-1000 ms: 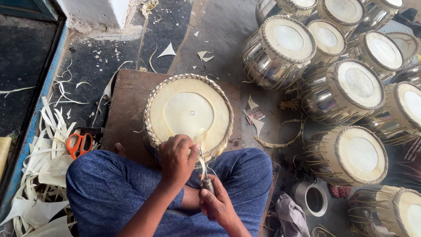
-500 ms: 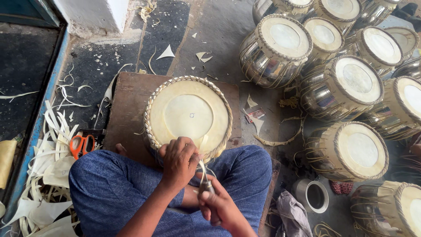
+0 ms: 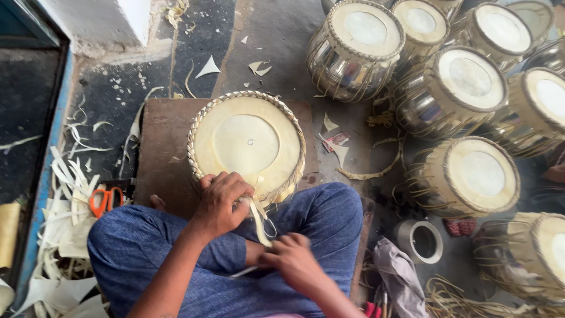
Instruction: The person sits on the floor and uses a screwdriver to tighten the lacing around the rim of a drum. They repeatedly insert the tool under the lacing, twist to tighten, and adjust the lacing by hand.
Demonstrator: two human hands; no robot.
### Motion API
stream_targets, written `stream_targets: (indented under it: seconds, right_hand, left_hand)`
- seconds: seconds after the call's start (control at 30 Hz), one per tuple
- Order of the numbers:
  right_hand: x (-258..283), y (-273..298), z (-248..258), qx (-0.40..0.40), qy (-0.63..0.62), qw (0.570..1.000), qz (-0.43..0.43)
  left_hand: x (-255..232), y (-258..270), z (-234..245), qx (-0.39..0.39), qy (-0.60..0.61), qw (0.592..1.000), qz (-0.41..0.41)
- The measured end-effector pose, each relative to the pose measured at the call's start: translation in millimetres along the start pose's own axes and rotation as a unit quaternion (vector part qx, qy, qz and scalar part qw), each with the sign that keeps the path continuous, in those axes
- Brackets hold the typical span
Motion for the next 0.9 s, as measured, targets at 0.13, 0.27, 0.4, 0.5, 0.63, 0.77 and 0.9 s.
stream_targets:
  seconds: [0.13,0.27,0.4,0.5,0.63,0.77,0.9]
  right_hand:
    - [0.6,-46.7,-30.2,0.053,-0.084,0.995,0.017]
    - [-9.5,-20.8,29.0,0.149,-0.338,0.927,0.066]
    - [-43.2,-22.7,55.7,0.076,-0.548,0.777,-0.3]
    - [-49.7,-52.3,41.5,0.016,-0.48,0.821,-0.308]
    - [-38.6,-60.7,18.7,0.006,-0.56,0.775,-0.293]
    - [-34.5,-41.5,47.0,0.129,-0.438,0.823,-0.337]
    - [-40.3,4.0,131.7,0.075,-0.409,0.837,-0.356]
  left_hand:
    - [0.2,4.7,2.4,-0.002,-0.033,0.999,-0.007]
    - [5.5,10.9,-8.2,-0.047,-0.05,0.998,-0.005]
    - [8.6,12.5,-12.6,-0.037,-0.031,0.999,-0.007]
    - [0.1,11.8,-12.3,-0.029,-0.029,0.999,-0.017]
    - [4.1,15.0,-10.6,-0.017,-0.026,1.0,-0.004]
    - [9.5,19.0,-14.0,-0.02,-0.031,0.999,0.008]
    - [11.2,20.7,-17.3,-0.022,-0.049,0.999,0.008]
Point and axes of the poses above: each hand's wrist, its own y-axis away from the middle knuckle, its own z-axis out of the back of the hand, x = y × z, the point moved 5 cm from there along -y, towards the middle knuckle, and after that the axes turned 2 degrees about z, right-handed, at the moved point
